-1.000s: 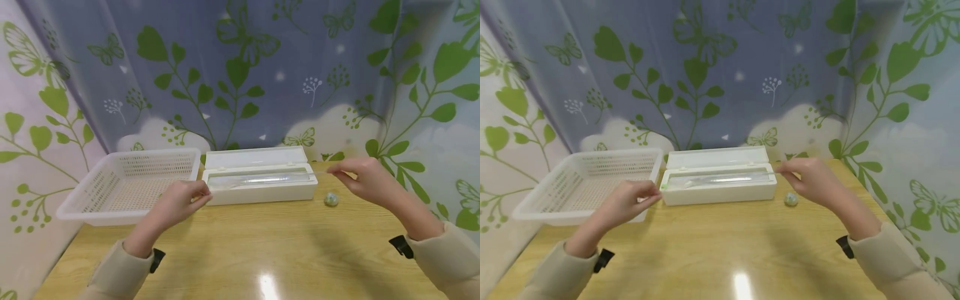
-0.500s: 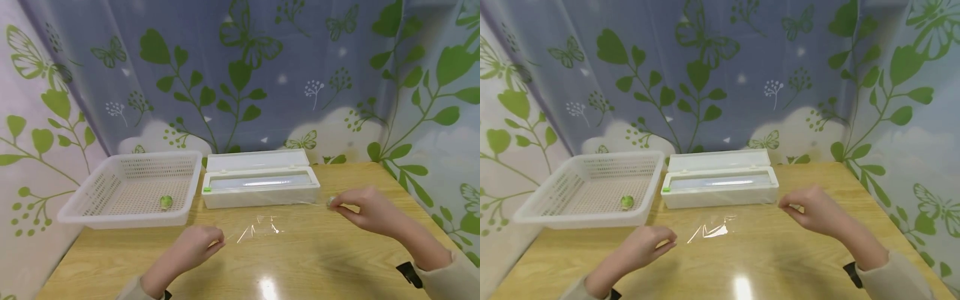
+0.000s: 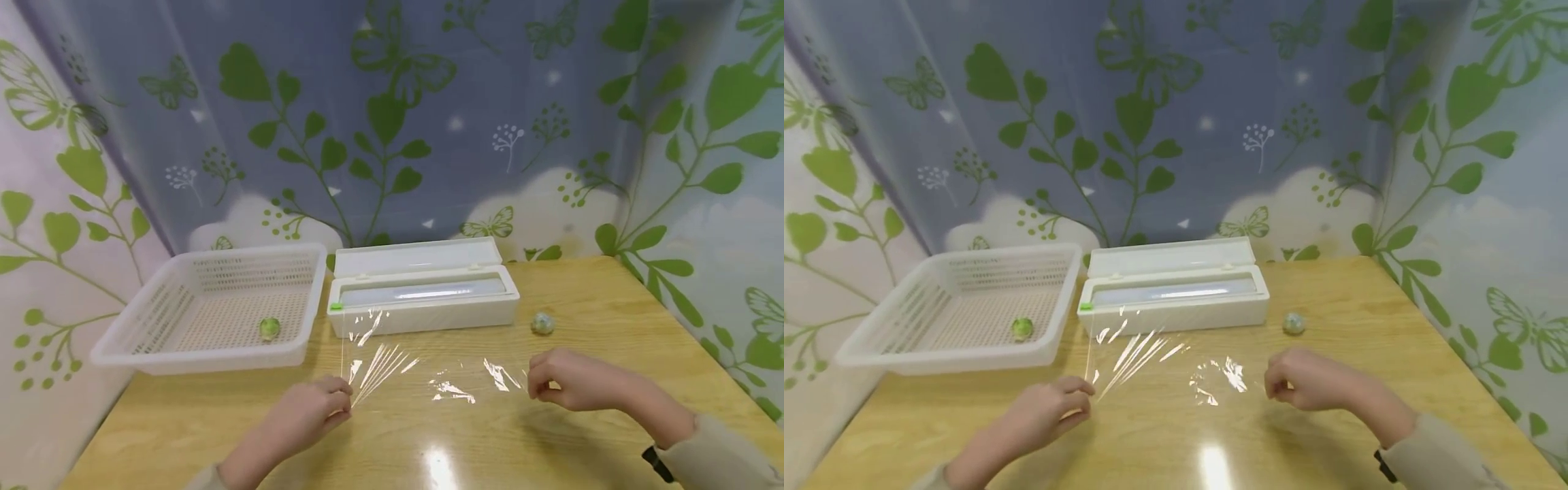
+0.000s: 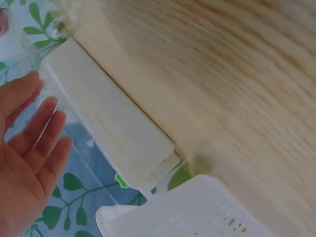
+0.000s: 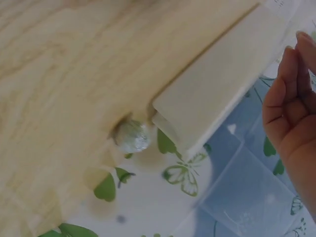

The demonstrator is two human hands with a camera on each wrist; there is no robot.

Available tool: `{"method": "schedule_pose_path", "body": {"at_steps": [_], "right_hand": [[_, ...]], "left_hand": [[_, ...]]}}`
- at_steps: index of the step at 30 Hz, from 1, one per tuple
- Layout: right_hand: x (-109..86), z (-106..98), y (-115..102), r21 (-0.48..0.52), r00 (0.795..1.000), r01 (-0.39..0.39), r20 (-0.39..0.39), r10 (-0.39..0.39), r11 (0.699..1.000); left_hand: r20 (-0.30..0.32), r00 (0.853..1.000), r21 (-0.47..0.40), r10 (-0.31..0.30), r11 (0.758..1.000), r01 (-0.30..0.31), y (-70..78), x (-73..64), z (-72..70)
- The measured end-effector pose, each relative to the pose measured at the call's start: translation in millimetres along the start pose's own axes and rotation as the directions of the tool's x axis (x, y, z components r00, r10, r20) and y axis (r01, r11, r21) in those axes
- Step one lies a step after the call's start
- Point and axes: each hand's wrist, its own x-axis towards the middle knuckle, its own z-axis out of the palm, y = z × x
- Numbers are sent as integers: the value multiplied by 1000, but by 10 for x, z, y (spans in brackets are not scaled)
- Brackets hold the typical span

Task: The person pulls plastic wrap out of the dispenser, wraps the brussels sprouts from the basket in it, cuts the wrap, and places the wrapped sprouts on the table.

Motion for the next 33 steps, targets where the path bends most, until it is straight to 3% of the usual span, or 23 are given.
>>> {"method": "schedule_pose_path", "body": {"at_steps": [4, 7, 12, 17, 24, 33], "right_hand": [[-6, 110, 67, 16, 994, -74, 78, 72, 997], [-5, 212, 124, 7, 991, -92, 94, 91, 996], [2, 380, 215, -8, 989, -111, 102, 111, 994], [11, 474, 283, -6, 986, -133, 104, 133, 991], [-6, 539, 348, -9, 986, -142, 86, 142, 990], [-18, 576, 362, 33, 986, -150, 79, 147, 988]], "left_hand": [[38, 999, 15, 17, 1000, -18, 15, 4, 45], [111, 994, 14, 11, 1000, -13, 15, 28, 63], [283, 958, 15, -38, 999, 35, 1, 85, 116], [373, 925, 8, -72, 997, 74, -6, 134, 159], [403, 913, 35, -69, 998, 60, -25, 168, 261], [416, 900, 33, -131, 991, 129, -17, 143, 298]]}}
